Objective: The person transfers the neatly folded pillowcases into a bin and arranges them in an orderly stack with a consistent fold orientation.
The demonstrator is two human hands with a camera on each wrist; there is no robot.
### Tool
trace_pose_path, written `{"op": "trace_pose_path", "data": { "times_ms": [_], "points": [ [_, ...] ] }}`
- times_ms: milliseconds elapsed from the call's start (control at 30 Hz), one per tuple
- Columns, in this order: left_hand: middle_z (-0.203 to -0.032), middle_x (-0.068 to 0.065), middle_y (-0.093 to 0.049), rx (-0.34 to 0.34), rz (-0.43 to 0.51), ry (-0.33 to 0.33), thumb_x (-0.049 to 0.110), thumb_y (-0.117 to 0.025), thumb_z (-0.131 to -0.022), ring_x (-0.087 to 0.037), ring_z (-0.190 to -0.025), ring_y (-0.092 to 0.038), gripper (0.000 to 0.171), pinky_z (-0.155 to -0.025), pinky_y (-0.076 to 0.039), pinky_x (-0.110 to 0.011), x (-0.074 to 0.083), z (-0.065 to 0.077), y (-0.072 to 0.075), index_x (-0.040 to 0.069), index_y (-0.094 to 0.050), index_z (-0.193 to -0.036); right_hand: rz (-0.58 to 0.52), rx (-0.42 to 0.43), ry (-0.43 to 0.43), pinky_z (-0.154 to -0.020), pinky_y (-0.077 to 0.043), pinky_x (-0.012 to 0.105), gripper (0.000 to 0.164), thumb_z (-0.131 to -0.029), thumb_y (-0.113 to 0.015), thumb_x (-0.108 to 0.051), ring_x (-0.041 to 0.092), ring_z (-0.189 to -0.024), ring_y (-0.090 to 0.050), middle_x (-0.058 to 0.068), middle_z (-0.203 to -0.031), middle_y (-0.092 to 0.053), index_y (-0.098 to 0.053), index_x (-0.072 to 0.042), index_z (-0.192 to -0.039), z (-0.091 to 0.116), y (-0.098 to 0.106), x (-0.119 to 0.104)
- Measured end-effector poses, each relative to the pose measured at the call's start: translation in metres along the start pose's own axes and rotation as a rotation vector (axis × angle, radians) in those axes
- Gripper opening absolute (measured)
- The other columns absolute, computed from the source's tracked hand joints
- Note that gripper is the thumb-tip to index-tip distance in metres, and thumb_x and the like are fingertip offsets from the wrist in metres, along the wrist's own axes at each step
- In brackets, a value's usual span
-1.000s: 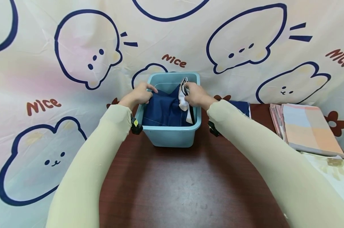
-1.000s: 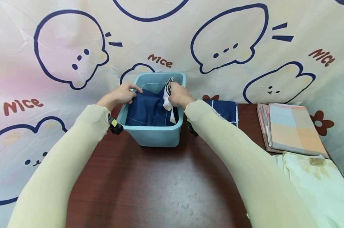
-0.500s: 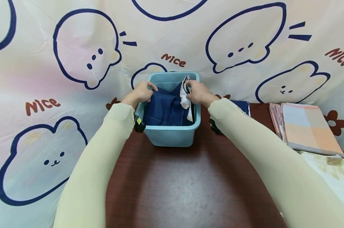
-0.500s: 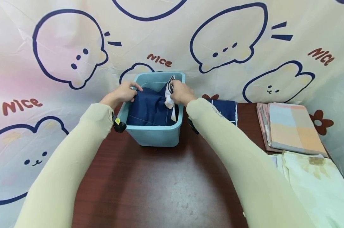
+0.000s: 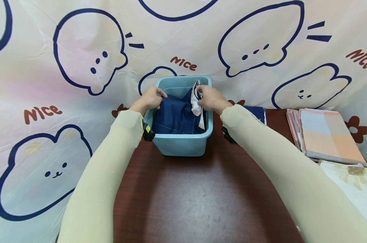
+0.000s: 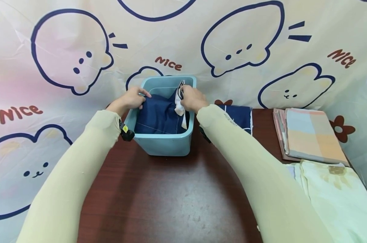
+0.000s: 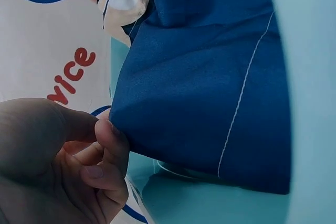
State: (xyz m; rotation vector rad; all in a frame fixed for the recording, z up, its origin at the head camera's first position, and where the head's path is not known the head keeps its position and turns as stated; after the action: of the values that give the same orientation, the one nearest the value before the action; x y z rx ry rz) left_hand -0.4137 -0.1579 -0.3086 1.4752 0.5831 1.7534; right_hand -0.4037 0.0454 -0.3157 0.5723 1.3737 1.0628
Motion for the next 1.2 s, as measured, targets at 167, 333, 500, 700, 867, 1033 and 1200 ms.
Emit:
{"op": "trace_pose_path", "data": {
  "times_ms": [167,333,500,700,867,1033,1200],
  "points": [
    [-0.081,-0.006,-0.054,-0.023,-0.014,0.020,0.006,-0.040,-0.103,-0.007,-0.049,-0.053,0.036,-0.057,-0.042,-0.023,-0.005,0.001,-0.001,0.001,-0.057,-0.135,0.004,0.018,0.013,-0.081,-0.050,0.039,0.059,-0.103,-0.056,-0.025,0.027,-0.099,-0.062,0.014,-0.142,-0.058,-0.034,-0.016,-0.157,-0.001,-0.001,-0.001],
    [-0.086,-0.007,-0.057,-0.070,-0.083,0.038,0.020,-0.044,-0.106,-0.010,-0.056,-0.058,0.040,-0.059,-0.044,-0.025,-0.005,0.002,-0.006,0.004,-0.050,-0.142,0.039,0.029,0.032,-0.088,-0.053,0.043,0.055,-0.103,-0.054,-0.034,0.028,-0.106,-0.063,0.014,-0.146,-0.056,-0.042,-0.012,-0.152,-0.001,-0.001,-0.002],
    [-0.064,-0.001,-0.052,-0.110,-0.122,0.044,0.027,-0.044,-0.108,-0.016,-0.063,-0.062,0.040,-0.065,-0.046,-0.030,-0.002,0.003,-0.011,0.005,-0.050,-0.142,0.040,0.028,0.036,-0.085,-0.054,0.041,0.050,-0.104,-0.054,-0.036,0.027,-0.099,-0.065,0.014,-0.134,-0.063,-0.048,-0.010,-0.147,0.001,-0.001,-0.003],
    [-0.067,-0.002,-0.052,-0.089,-0.128,0.033,0.027,-0.044,-0.108,-0.017,-0.066,-0.063,0.039,-0.064,-0.046,-0.030,-0.001,0.007,-0.009,0.006,-0.052,-0.139,0.006,0.019,0.054,-0.082,-0.054,0.039,0.047,-0.104,-0.054,-0.034,0.026,-0.095,-0.064,0.014,-0.126,-0.066,-0.052,-0.009,-0.144,0.003,-0.002,-0.003],
    [-0.065,0.000,-0.050,-0.054,-0.125,-0.007,0.025,-0.043,-0.107,-0.016,-0.064,-0.062,0.038,-0.062,-0.045,-0.029,0.000,0.007,-0.004,0.005,-0.053,-0.138,-0.070,0.008,0.070,-0.086,-0.054,0.040,0.044,-0.105,-0.053,-0.032,0.026,-0.099,-0.064,0.014,-0.130,-0.065,-0.053,-0.008,-0.142,0.004,0.000,-0.001],
    [-0.093,-0.007,-0.060,-0.051,-0.079,-0.014,0.025,-0.042,-0.107,-0.011,-0.060,-0.059,0.039,-0.064,-0.046,-0.027,0.000,0.007,-0.002,0.003,-0.051,-0.138,-0.139,0.010,0.082,-0.093,-0.053,0.043,0.043,-0.105,-0.053,-0.031,0.028,-0.109,-0.063,0.015,-0.133,-0.063,-0.054,-0.007,-0.140,0.006,0.003,0.001],
    [-0.125,-0.016,-0.062,-0.035,-0.042,0.012,0.028,-0.041,-0.108,-0.009,-0.063,-0.060,0.041,-0.069,-0.046,-0.029,-0.002,0.007,0.002,0.004,-0.048,-0.141,-0.160,0.033,0.099,-0.095,-0.054,0.045,0.040,-0.105,-0.052,-0.031,0.029,-0.113,-0.064,0.016,-0.132,-0.063,-0.057,-0.007,-0.137,0.007,0.003,0.000]
  ]
}}
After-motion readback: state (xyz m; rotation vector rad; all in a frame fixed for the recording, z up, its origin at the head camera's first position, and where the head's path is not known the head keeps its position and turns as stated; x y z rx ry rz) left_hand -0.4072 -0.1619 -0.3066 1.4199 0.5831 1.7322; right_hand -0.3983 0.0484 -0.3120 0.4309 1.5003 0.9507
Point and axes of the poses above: each hand's wrist, its own z-axis away from the middle knuckle, its own y-axis out of the back of the hand, x = y × z, the point moved 9 cm from there along -z, towards the middle knuckle
